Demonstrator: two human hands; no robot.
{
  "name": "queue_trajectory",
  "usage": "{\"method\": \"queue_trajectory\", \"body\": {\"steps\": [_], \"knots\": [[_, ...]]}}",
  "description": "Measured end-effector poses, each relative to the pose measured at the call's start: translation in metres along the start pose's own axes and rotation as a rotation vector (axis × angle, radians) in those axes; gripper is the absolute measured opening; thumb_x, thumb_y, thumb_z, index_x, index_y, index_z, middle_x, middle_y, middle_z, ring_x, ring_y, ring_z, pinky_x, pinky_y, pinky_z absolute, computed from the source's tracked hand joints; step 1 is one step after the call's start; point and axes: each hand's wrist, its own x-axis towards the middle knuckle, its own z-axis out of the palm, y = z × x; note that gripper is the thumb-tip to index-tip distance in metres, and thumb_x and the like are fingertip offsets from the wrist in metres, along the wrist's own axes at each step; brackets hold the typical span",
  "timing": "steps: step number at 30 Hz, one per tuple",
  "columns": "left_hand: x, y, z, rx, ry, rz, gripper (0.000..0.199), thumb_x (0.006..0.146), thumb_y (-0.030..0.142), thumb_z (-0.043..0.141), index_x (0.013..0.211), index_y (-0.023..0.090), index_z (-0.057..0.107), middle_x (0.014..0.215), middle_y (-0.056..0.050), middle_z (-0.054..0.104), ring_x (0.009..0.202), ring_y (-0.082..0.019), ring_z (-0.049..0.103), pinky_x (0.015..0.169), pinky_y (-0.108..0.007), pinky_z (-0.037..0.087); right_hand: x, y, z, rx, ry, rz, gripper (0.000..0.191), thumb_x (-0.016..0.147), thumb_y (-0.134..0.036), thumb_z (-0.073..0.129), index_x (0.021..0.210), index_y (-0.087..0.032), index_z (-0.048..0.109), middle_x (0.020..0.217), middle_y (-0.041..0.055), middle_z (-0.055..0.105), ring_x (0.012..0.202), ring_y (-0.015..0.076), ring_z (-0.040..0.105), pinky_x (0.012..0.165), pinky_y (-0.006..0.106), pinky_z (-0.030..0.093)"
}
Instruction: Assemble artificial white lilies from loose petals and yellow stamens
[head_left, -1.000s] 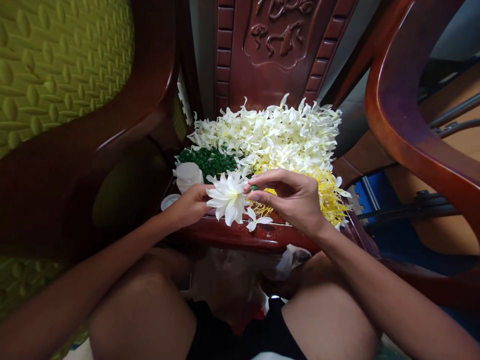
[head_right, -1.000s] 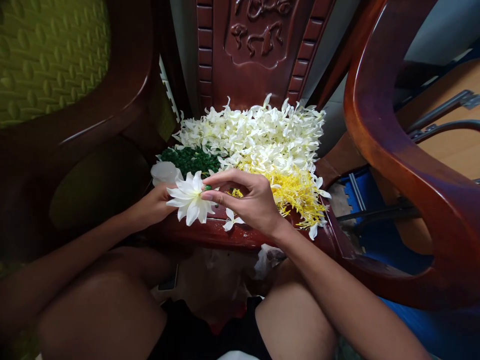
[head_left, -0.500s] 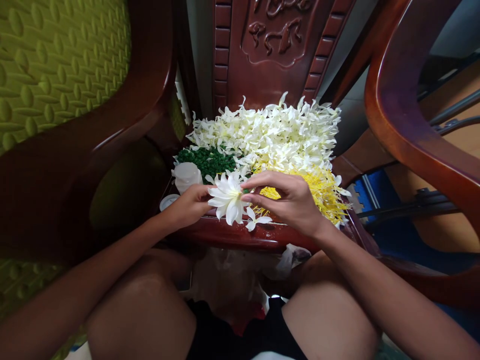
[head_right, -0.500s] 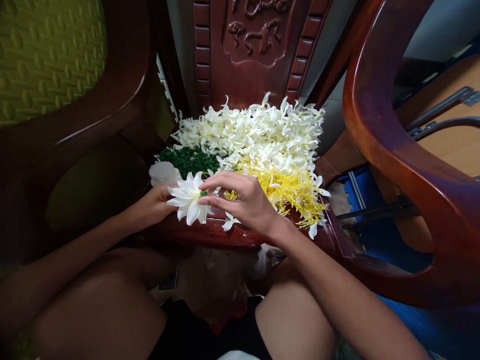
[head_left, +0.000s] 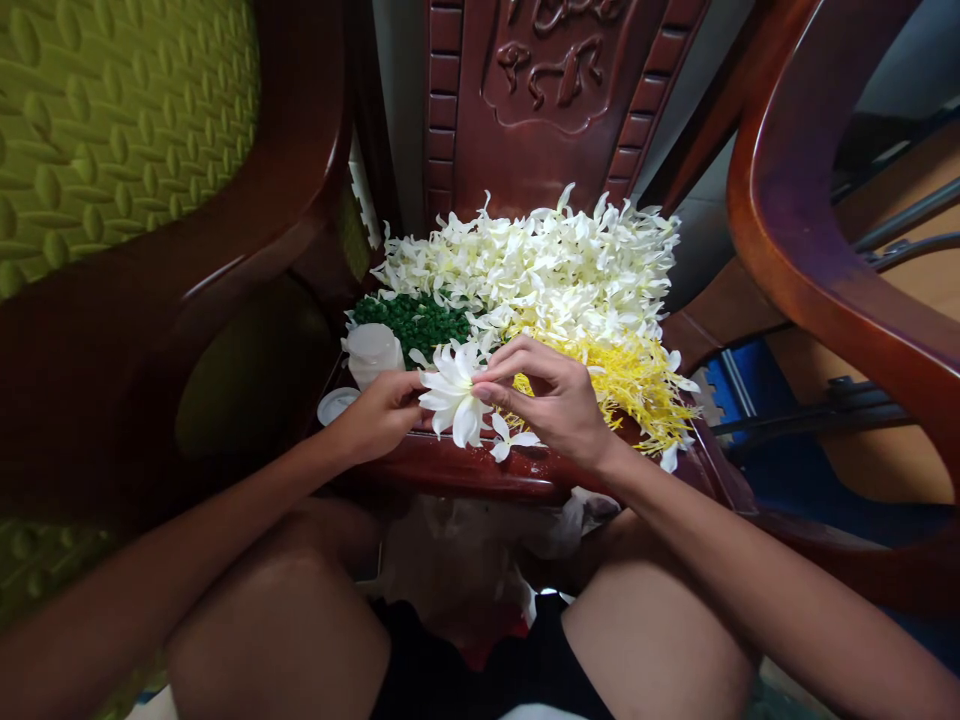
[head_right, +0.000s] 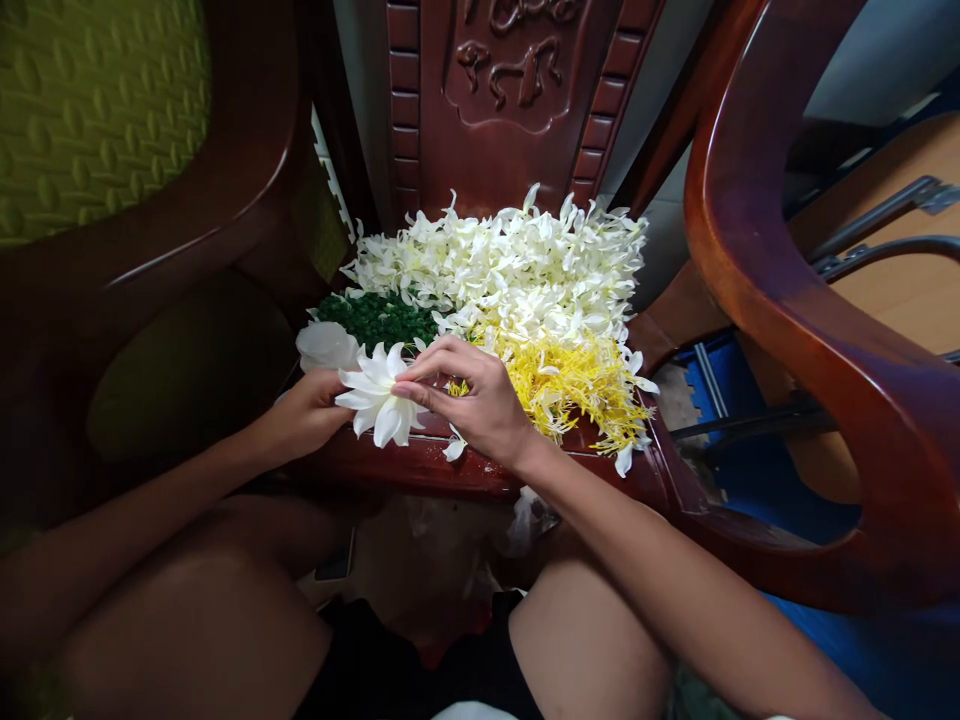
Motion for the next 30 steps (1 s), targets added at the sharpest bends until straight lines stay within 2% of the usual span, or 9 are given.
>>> {"method": "queue_trajectory", "body": {"steps": [6,12,14,16,20,21,24,27,30], "knots": [[-0.008,0.002,0.002,-0.046,0.053,0.014,0.014,0.067,0.015,0.055,0.054,0.015,0.060,0.054,0.000,0.062,0.054,-0.013,0.050,0.054,-0.022,0.043,-0.006,0.003,0.011,0.088,-0.046,-0.001,0.014,0.088,-0.028,0.074,0.079,-0.018,0.069,0.066,-0.0042,0.061,0.057,0.0081,0.049,0.057,0.026,0.040],[-0.017,0.007,0.002,-0.110,0.049,-0.022,0.016,0.072,0.021,0.061,0.057,0.015,0.061,0.055,-0.001,0.063,0.052,-0.013,0.050,0.050,-0.022,0.040,-0.006,0.003,0.021,0.208,-0.130,0.098,0.029,0.089,-0.043,0.071,0.076,-0.017,0.068,0.065,-0.0046,0.052,0.057,0.0081,0.043,0.051,0.024,0.033],[-0.017,0.006,0.000,-0.055,0.050,-0.013,0.015,0.072,0.021,0.059,0.059,0.015,0.063,0.057,-0.002,0.065,0.054,-0.014,0.052,0.051,-0.023,0.041,-0.004,0.004,0.020,0.196,-0.170,0.119,0.033,0.088,-0.048,0.070,0.077,-0.018,0.069,0.066,-0.0039,0.053,0.056,0.0081,0.043,0.051,0.024,0.033],[-0.015,0.002,-0.004,0.064,0.090,0.012,0.015,0.072,0.020,0.056,0.061,0.014,0.064,0.057,-0.001,0.065,0.054,-0.014,0.054,0.053,-0.023,0.042,-0.001,0.005,0.015,0.142,-0.181,0.101,0.031,0.086,-0.050,0.072,0.086,-0.019,0.072,0.066,-0.0049,0.052,0.056,0.0084,0.043,0.052,0.024,0.035],[-0.011,-0.009,-0.011,0.312,0.260,0.097,0.015,0.070,0.014,0.048,0.059,0.016,0.059,0.054,0.001,0.060,0.052,-0.013,0.052,0.052,-0.023,0.039,0.007,0.004,-0.005,-0.056,-0.077,-0.101,0.050,0.077,-0.046,0.081,0.117,-0.019,0.068,0.074,-0.0043,0.059,0.068,0.0123,0.056,0.072,0.030,0.046],[-0.010,-0.010,-0.013,0.376,0.293,0.117,0.016,0.071,0.014,0.047,0.058,0.017,0.057,0.053,0.001,0.058,0.052,-0.013,0.051,0.052,-0.023,0.038,0.008,0.002,-0.011,-0.157,-0.061,-0.162,0.048,0.078,-0.044,0.081,0.116,-0.019,0.068,0.077,-0.0025,0.063,0.073,0.0138,0.059,0.077,0.032,0.046],[-0.009,-0.011,-0.014,0.551,0.388,0.201,0.021,0.079,0.014,0.046,0.062,0.018,0.059,0.059,0.000,0.060,0.056,-0.014,0.054,0.055,-0.024,0.041,0.011,-0.005,-0.025,-0.540,-0.114,-0.271,0.016,0.093,-0.033,0.068,0.101,-0.019,0.070,0.084,0.0011,0.073,0.081,0.0157,0.063,0.083,0.035,0.039],[-0.010,-0.010,-0.012,0.684,0.426,0.317,0.026,0.084,0.009,0.043,0.079,0.018,0.067,0.070,-0.002,0.066,0.065,-0.016,0.061,0.063,-0.025,0.046,0.011,-0.011,-0.027,-0.788,-0.212,-0.287,0.017,0.101,-0.030,0.057,0.100,-0.021,0.071,0.090,0.0014,0.076,0.085,0.0162,0.063,0.086,0.036,0.033],[-0.010,-0.007,-0.008,0.813,0.428,0.418,0.030,0.085,0.004,0.043,0.087,0.018,0.069,0.076,-0.002,0.070,0.073,-0.016,0.065,0.068,-0.025,0.048,0.010,-0.014,-0.022,-0.890,-0.294,-0.314,0.022,0.103,-0.030,0.052,0.099,-0.020,0.071,0.089,0.0016,0.076,0.085,0.0173,0.062,0.088,0.036,0.030]]}}
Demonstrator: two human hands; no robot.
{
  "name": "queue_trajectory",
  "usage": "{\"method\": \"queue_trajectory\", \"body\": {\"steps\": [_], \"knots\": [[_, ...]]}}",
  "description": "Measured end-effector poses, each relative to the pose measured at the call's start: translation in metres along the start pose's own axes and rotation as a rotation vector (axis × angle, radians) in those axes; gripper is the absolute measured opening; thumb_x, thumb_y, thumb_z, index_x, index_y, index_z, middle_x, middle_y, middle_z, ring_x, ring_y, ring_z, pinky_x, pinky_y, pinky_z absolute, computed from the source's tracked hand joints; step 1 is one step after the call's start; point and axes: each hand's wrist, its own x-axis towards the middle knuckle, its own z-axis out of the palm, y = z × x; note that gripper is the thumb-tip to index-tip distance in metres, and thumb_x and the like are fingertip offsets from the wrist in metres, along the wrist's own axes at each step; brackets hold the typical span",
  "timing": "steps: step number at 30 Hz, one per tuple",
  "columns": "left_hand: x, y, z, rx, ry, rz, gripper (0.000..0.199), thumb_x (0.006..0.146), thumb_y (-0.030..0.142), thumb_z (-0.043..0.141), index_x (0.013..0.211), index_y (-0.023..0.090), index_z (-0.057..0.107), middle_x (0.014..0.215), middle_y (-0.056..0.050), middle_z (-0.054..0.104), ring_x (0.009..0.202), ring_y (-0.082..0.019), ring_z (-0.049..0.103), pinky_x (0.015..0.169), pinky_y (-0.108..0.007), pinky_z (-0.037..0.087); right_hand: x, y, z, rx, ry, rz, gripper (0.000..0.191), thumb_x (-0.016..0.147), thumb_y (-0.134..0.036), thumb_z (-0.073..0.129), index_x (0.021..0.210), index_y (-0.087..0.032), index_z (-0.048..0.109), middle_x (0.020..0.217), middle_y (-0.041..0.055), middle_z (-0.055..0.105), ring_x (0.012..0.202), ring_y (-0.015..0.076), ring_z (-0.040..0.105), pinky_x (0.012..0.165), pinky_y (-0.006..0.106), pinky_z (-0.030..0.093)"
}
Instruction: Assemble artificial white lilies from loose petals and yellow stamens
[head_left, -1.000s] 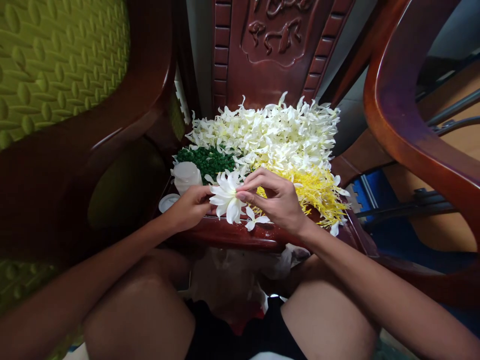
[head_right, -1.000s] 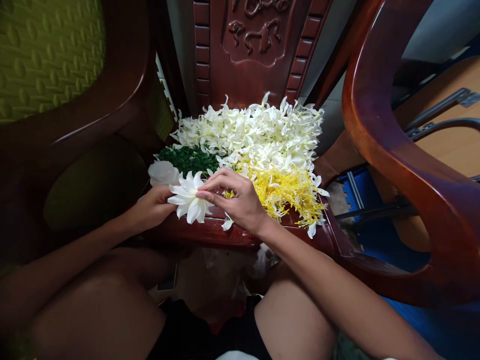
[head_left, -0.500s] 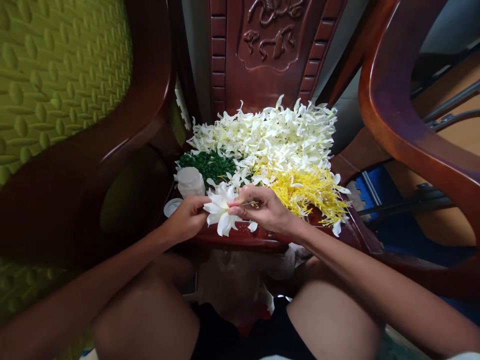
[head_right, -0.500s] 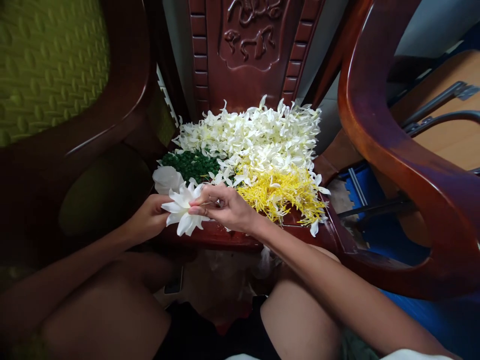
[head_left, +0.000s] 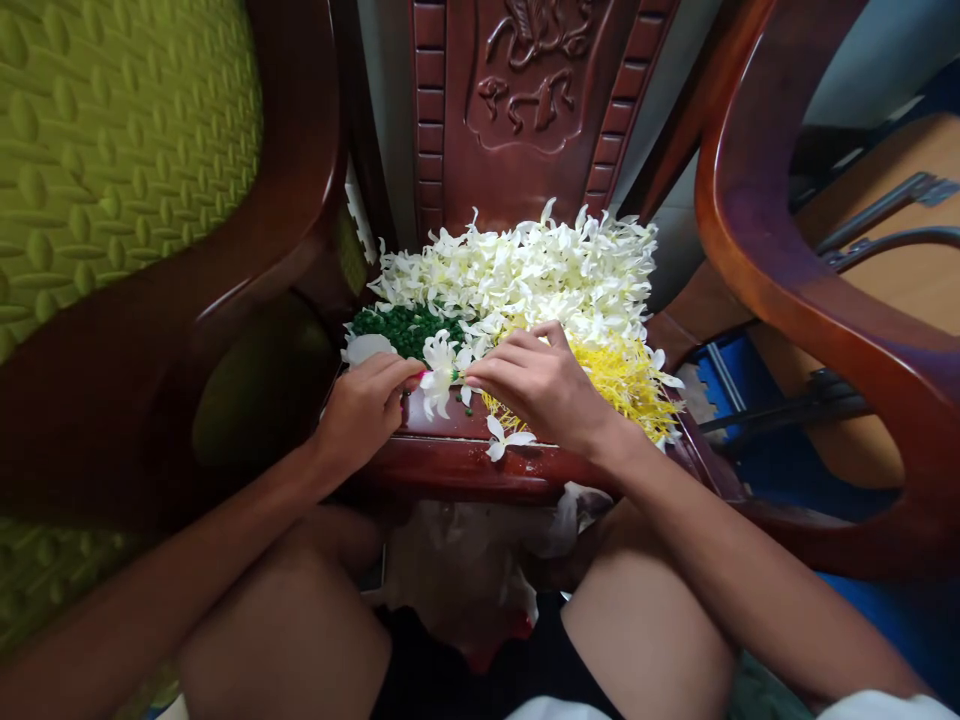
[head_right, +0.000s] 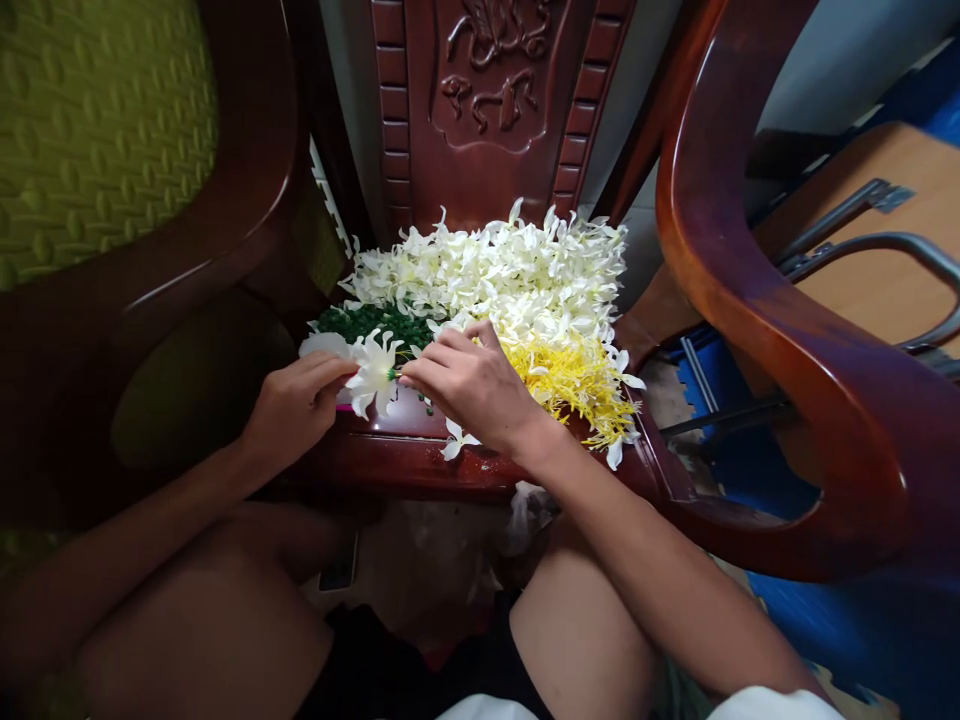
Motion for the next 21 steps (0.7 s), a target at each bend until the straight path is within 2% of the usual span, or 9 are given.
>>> {"method": "queue_trajectory", "body": {"steps": [4,6,10,16,21], "knots": [[0.000,0.013,-0.003,0.156,0.051,0.089,0.033,0.086,0.001,0.042,0.088,0.019,0.069,0.076,-0.002,0.070,0.072,-0.016,0.064,0.066,-0.025,0.047,0.000,-0.005,-0.002,-0.067,-0.076,-0.046,0.018,0.102,-0.018,0.050,0.103,-0.016,0.068,0.082,0.0021,0.073,0.080,0.0174,0.060,0.086,0.034,0.030],[-0.001,0.020,-0.006,0.245,0.072,0.138,0.032,0.086,0.000,0.043,0.088,0.019,0.069,0.073,-0.001,0.068,0.067,-0.016,0.062,0.063,-0.026,0.045,-0.001,-0.009,-0.006,-0.088,-0.094,-0.041,0.018,0.101,-0.015,0.050,0.099,-0.015,0.067,0.079,0.0025,0.070,0.077,0.0177,0.059,0.083,0.033,0.031],[-0.003,0.033,-0.014,0.354,0.079,0.198,0.036,0.076,-0.006,0.043,0.088,0.017,0.068,0.067,-0.001,0.066,0.062,-0.017,0.058,0.059,-0.028,0.043,-0.002,-0.016,-0.012,-0.122,-0.153,-0.078,0.022,0.100,-0.013,0.045,0.089,-0.015,0.064,0.077,0.0045,0.066,0.073,0.0189,0.055,0.078,0.032,0.033],[-0.011,0.047,-0.016,0.352,0.029,0.199,0.033,0.076,-0.006,0.043,0.084,0.017,0.065,0.065,-0.002,0.066,0.059,-0.017,0.058,0.055,-0.029,0.040,-0.004,-0.018,-0.004,-0.169,-0.042,-0.244,0.030,0.096,-0.005,0.041,0.078,-0.014,0.063,0.065,0.0038,0.061,0.063,0.0191,0.045,0.070,0.034,0.033],[-0.015,0.055,-0.015,0.329,-0.003,0.153,0.035,0.070,-0.006,0.044,0.084,0.019,0.064,0.064,-0.002,0.066,0.058,-0.017,0.059,0.054,-0.030,0.040,-0.006,-0.021,-0.004,-0.174,0.007,-0.267,0.029,0.097,-0.008,0.045,0.077,-0.015,0.065,0.063,0.0023,0.061,0.063,0.0185,0.044,0.070,0.035,0.032]]}}
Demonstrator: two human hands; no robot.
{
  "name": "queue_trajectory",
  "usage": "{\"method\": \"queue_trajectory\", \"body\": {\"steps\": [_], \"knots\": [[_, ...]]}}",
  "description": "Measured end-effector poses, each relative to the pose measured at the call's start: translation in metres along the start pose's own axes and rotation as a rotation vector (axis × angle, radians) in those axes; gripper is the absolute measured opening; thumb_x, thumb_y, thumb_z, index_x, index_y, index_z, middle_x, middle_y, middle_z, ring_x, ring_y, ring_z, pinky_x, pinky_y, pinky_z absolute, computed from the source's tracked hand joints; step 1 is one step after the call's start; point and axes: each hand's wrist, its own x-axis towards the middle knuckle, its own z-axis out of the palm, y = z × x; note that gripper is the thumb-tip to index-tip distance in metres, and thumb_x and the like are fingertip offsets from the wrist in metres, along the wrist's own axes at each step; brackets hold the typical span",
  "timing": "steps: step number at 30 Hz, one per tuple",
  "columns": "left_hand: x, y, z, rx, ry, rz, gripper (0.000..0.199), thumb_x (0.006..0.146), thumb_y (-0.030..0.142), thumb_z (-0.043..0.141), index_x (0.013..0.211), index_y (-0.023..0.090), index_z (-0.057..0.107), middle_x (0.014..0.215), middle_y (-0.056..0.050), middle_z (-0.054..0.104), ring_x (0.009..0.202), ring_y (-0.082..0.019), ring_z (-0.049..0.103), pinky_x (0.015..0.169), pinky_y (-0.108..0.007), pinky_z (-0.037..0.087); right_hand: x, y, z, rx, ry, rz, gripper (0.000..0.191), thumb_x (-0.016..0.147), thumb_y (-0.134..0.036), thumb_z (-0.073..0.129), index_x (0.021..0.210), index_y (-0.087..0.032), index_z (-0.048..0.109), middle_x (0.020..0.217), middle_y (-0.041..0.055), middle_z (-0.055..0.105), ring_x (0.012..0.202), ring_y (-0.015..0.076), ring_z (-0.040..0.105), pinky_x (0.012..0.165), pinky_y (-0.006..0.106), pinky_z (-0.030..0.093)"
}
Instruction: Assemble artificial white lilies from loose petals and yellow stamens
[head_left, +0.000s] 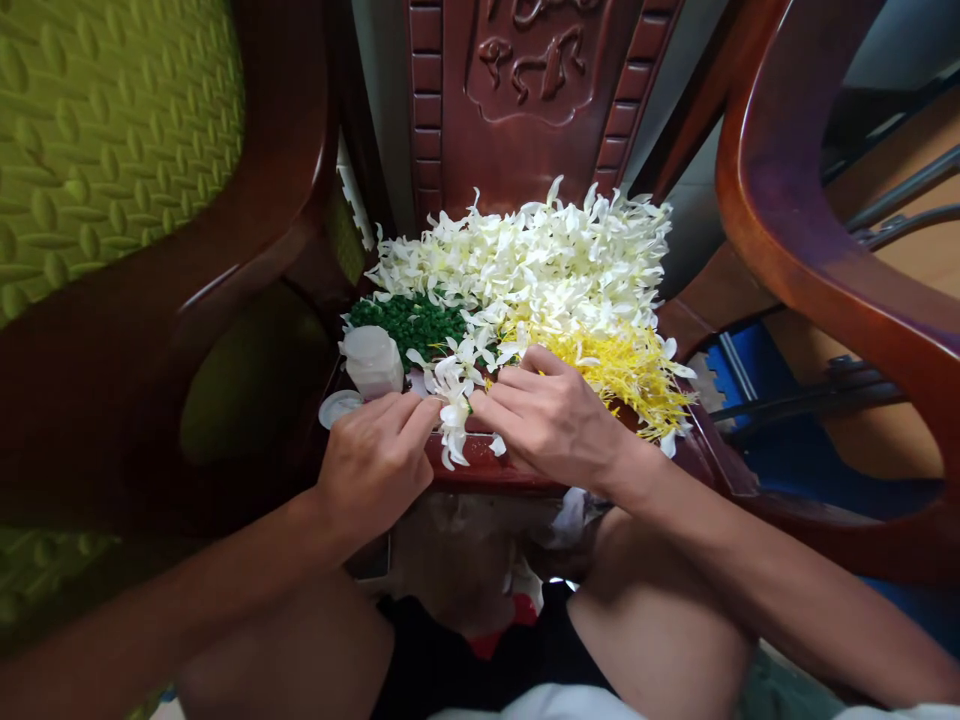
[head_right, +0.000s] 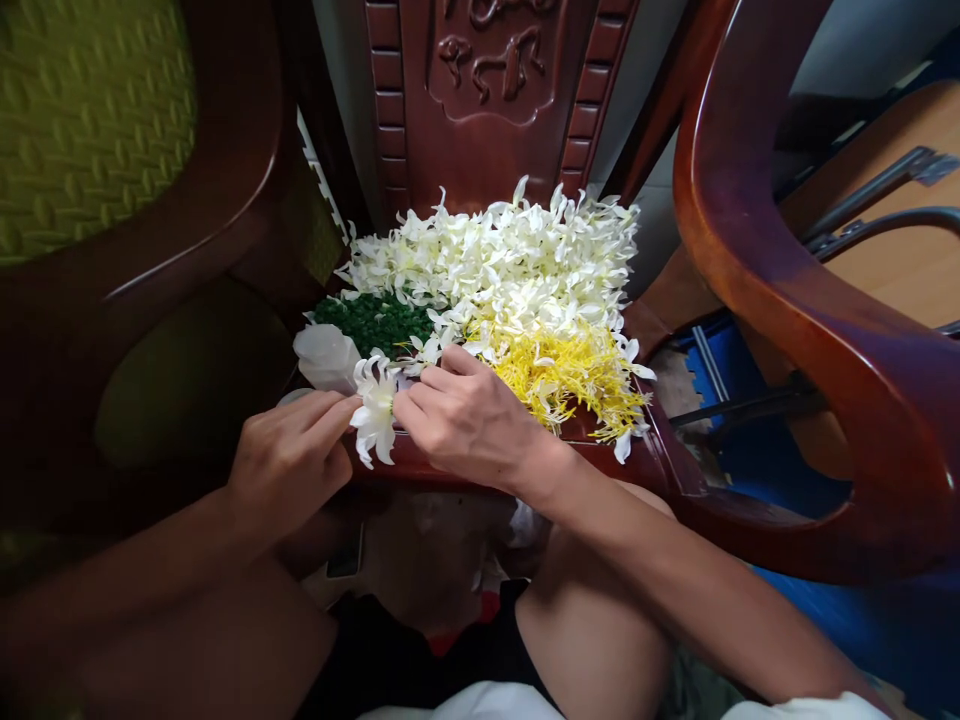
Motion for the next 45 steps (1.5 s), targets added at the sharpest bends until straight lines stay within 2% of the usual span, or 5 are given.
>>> {"method": "queue_trajectory", "body": {"steps": [11,25,32,36,45], "knots": [[0.014,-0.027,0.025,-0.206,-0.046,-0.132,0.033,0.076,-0.003,0.040,0.073,0.021,0.063,0.078,-0.002,0.075,0.071,-0.016,0.069,0.061,-0.023,0.045,-0.005,0.010,-0.013,0.092,-0.029,0.270,0.036,0.105,-0.029,0.046,0.078,-0.018,0.068,0.067,0.0033,0.068,0.069,0.0181,0.053,0.074,0.034,0.031],[0.014,-0.016,0.010,-0.170,0.105,0.060,0.029,0.084,-0.001,0.045,0.073,0.021,0.059,0.071,-0.003,0.068,0.066,-0.016,0.059,0.064,-0.026,0.046,-0.004,-0.002,-0.015,0.063,0.046,0.133,0.029,0.103,-0.015,0.044,0.082,-0.016,0.063,0.075,0.0034,0.067,0.072,0.0175,0.053,0.073,0.035,0.032],[0.013,-0.011,0.000,-0.279,0.131,-0.264,0.022,0.081,0.005,0.050,0.067,0.021,0.059,0.062,0.001,0.062,0.060,-0.014,0.057,0.061,-0.024,0.044,-0.007,-0.004,-0.029,0.082,0.321,0.362,0.024,0.098,-0.029,0.060,0.122,-0.033,0.058,0.117,0.0038,0.070,0.115,0.0259,0.058,0.096,0.045,0.034],[0.016,-0.011,-0.003,-0.569,0.128,-0.501,0.013,0.075,0.012,0.060,0.063,0.018,0.059,0.057,0.003,0.059,0.054,-0.012,0.052,0.054,-0.023,0.040,-0.010,-0.009,-0.025,0.404,0.712,0.529,0.036,0.091,-0.034,0.070,0.123,-0.034,0.053,0.114,0.0043,0.066,0.104,0.0240,0.062,0.092,0.045,0.047],[0.028,-0.008,-0.004,-0.958,0.074,-0.517,0.013,0.075,0.022,0.070,0.064,0.017,0.067,0.079,-0.005,0.071,0.081,-0.020,0.066,0.073,-0.029,0.052,0.011,-0.019,0.005,1.446,0.411,0.885,0.048,0.076,-0.044,0.081,0.113,-0.027,0.057,0.094,0.0009,0.067,0.075,0.0133,0.065,0.066,0.027,0.056]]}}
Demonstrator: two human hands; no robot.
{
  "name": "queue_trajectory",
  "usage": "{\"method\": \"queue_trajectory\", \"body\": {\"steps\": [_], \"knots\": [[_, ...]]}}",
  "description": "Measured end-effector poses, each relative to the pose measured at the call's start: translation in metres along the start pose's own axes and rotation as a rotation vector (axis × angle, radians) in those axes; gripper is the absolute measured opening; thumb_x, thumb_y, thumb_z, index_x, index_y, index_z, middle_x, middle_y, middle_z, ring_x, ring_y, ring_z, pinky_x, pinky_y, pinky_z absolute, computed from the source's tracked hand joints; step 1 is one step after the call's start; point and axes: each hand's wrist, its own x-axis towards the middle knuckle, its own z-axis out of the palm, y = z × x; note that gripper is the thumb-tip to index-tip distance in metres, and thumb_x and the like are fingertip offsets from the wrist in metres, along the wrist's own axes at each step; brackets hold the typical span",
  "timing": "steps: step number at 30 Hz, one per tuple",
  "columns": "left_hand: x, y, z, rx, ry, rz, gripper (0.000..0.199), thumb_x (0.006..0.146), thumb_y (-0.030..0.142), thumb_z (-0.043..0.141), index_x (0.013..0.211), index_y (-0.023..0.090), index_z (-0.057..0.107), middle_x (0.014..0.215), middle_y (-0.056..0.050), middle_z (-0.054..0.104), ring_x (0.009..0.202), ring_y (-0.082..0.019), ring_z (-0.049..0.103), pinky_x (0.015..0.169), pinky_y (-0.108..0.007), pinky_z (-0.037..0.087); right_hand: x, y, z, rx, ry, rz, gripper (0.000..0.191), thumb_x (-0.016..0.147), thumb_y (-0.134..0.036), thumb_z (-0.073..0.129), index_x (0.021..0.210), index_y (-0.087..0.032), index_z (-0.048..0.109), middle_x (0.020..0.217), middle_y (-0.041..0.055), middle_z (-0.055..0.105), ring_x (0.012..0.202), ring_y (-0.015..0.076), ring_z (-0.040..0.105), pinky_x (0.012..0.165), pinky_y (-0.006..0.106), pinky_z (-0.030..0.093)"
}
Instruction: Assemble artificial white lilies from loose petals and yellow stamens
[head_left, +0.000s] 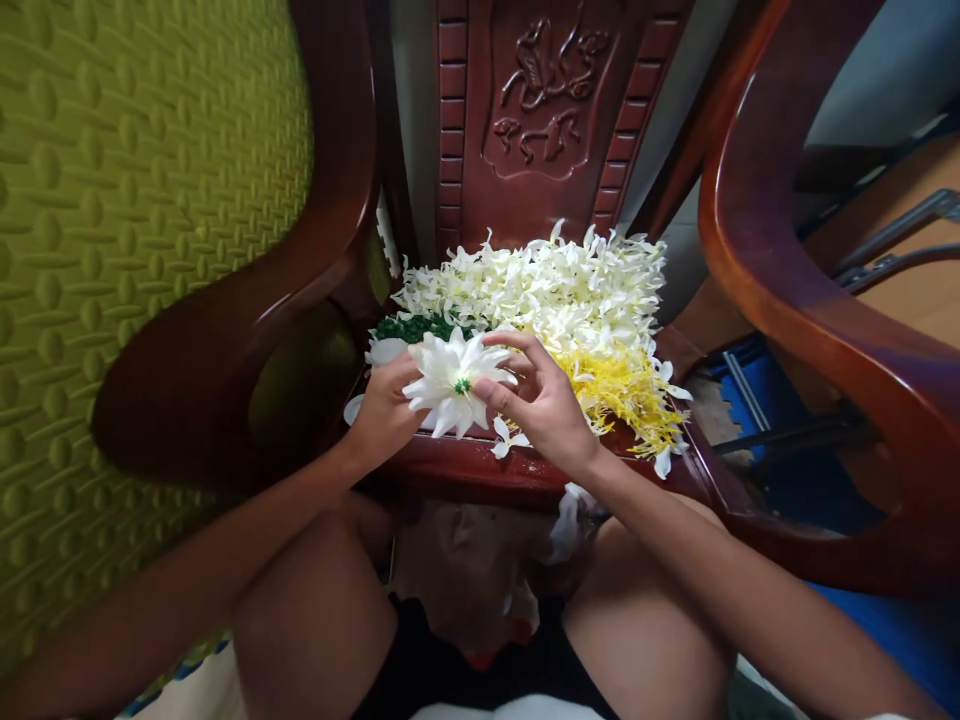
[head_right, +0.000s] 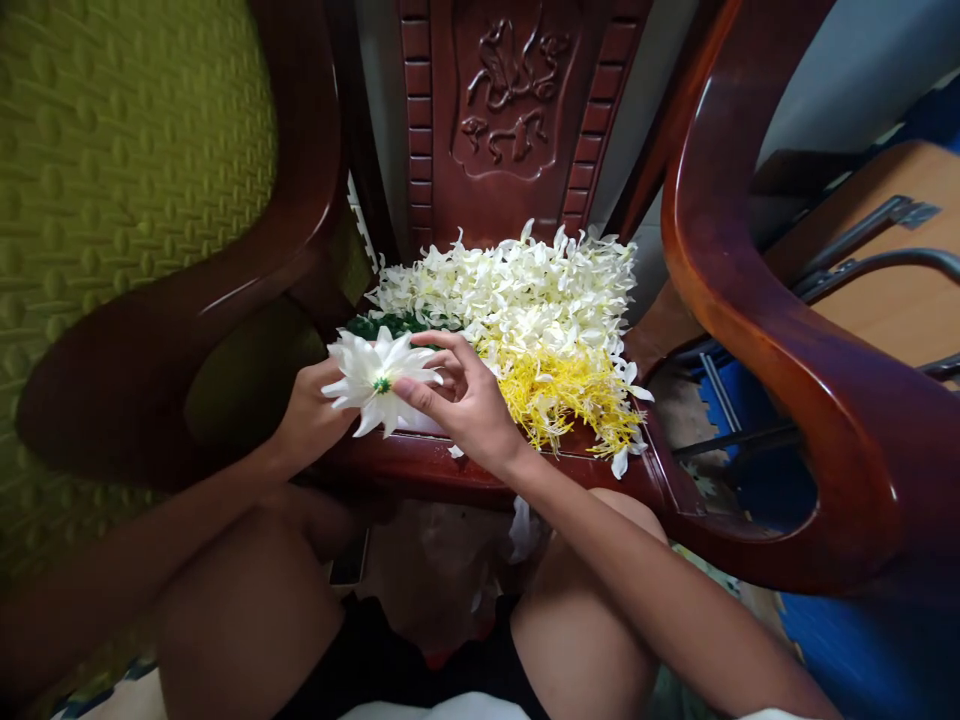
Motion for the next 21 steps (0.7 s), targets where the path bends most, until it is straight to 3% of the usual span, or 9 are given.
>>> {"method": "queue_trajectory", "body": {"steps": [5,9,12,15,21], "knots": [[0.003,-0.004,0.005,-0.131,-0.019,-0.086,0.004,0.075,0.019,0.070,0.073,0.016,0.071,0.109,-0.010,0.071,0.097,-0.023,0.066,0.079,-0.029,0.053,0.001,0.000,-0.001,0.036,0.088,0.034,0.029,0.077,-0.042,0.080,0.085,-0.021,0.062,0.082,0.0004,0.067,0.074,0.0121,0.063,0.069,0.026,0.055],[0.004,-0.005,0.005,-0.515,0.016,-0.268,0.027,0.069,0.015,0.068,0.095,0.018,0.074,0.094,-0.005,0.073,0.083,-0.017,0.065,0.072,-0.026,0.051,0.001,-0.001,-0.007,-0.021,0.128,0.026,0.027,0.076,-0.040,0.081,0.079,-0.020,0.062,0.076,-0.0006,0.065,0.069,0.0118,0.060,0.065,0.026,0.053],[0.006,0.000,0.004,-0.778,0.012,-0.344,0.031,0.069,0.022,0.066,0.098,0.017,0.075,0.088,-0.004,0.072,0.079,-0.016,0.063,0.070,-0.026,0.051,0.002,-0.001,-0.010,-0.057,0.106,0.047,0.025,0.077,-0.037,0.079,0.077,-0.020,0.062,0.075,-0.0010,0.065,0.068,0.0114,0.060,0.068,0.027,0.053],[0.006,0.004,0.006,-0.746,0.057,-0.344,0.022,0.074,0.029,0.074,0.093,0.018,0.073,0.085,-0.003,0.070,0.077,-0.014,0.062,0.068,-0.024,0.050,0.004,0.000,-0.010,-0.030,0.082,0.050,0.024,0.076,-0.032,0.081,0.079,-0.021,0.060,0.075,-0.0027,0.065,0.069,0.0105,0.061,0.068,0.025,0.052],[0.004,0.004,0.013,-0.612,0.075,-0.305,0.022,0.077,0.028,0.082,0.083,0.018,0.064,0.074,0.003,0.063,0.066,-0.009,0.054,0.060,-0.019,0.044,0.005,0.003,-0.006,0.138,0.072,0.105,0.038,0.073,-0.029,0.084,0.106,-0.027,0.064,0.086,-0.0031,0.070,0.074,0.0111,0.066,0.065,0.023,0.054]]}}
